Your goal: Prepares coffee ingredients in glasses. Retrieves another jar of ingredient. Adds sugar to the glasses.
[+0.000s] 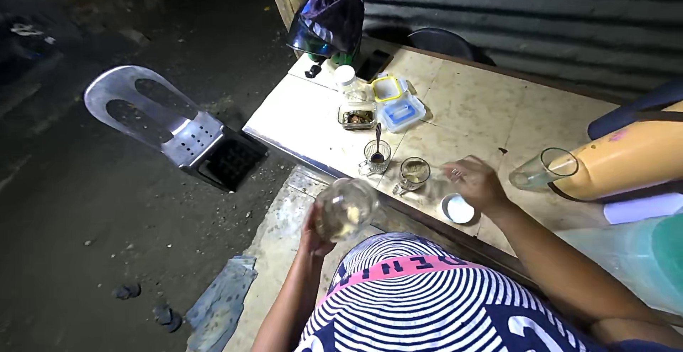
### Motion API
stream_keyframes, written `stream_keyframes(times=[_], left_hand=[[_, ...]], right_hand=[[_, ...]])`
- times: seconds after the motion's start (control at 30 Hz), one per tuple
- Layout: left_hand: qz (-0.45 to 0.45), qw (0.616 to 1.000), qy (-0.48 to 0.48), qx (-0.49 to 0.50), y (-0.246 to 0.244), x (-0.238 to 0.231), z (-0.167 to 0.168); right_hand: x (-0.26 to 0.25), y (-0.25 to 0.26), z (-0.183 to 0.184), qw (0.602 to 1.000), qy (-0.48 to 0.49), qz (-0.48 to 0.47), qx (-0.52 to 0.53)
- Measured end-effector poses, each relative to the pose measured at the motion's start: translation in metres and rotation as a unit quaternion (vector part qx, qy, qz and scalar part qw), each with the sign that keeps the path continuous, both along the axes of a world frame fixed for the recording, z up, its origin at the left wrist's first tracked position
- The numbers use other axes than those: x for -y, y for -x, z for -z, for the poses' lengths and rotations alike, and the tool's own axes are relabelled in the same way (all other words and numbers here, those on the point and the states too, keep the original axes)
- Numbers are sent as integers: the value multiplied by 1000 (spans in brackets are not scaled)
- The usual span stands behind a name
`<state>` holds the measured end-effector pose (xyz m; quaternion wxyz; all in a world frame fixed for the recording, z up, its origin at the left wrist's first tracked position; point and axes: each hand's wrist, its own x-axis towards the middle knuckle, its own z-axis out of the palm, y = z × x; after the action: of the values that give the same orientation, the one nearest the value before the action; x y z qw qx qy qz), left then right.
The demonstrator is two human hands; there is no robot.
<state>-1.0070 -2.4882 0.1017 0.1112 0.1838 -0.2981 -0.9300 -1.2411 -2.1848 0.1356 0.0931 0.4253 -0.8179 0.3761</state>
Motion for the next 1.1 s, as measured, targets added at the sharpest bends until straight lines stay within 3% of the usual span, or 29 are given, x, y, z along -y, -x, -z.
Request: stream_keyframes(times=[0.07, 0.17, 0.27, 0.33, 0.4, 0.47, 0.57, 0.67, 0.73, 0.8, 0.87, 0.93, 1.03, 1.1], left_hand=[[-8, 998, -28, -59, -10, 13, 11], [-28, 996, -28, -74, -17, 15, 13], [-12, 986, 18, -164, -17, 20, 15], [-3, 984, -14, -179, -13, 27, 21], [-10, 983, -25, -180, -14, 34, 14], [-21, 979, -10, -203, -18, 45, 13], [-14, 981, -11, -193, -30, 54, 8], [15, 977, 2, -214, -43, 66, -10], [28, 980, 17, -196, -50, 73, -19], [17, 984, 26, -178, -57, 82, -22], [-35, 989, 70, -127, -64, 87, -30], [-83, 986, 129, -69, -71, 93, -43], [-104, 969, 224, -5, -83, 109, -50], [-100, 970, 222, 6, -91, 122, -49]], right_hand=[[2, 2, 17, 990, -34, -59, -128], [-4, -1, 19, 989, -7, -31, -142], [-8, -8, 5, 995, 79, 57, 8], [1, -14, -15, 969, 186, 78, 143], [19, -27, -45, 920, 294, 45, 254], [39, -48, -75, 891, 352, -30, 287], [69, -86, -103, 905, 330, -175, 204], [107, -115, -117, 924, 240, -296, 23], [138, -133, -118, 927, 180, -315, -96], [169, -150, -105, 941, 154, -262, -150], [199, -163, -86, 966, 163, -185, -82], [223, -174, -75, 972, 186, -118, 84], [248, -188, -67, 915, 240, -53, 319], [255, -198, -62, 889, 252, -65, 376]])
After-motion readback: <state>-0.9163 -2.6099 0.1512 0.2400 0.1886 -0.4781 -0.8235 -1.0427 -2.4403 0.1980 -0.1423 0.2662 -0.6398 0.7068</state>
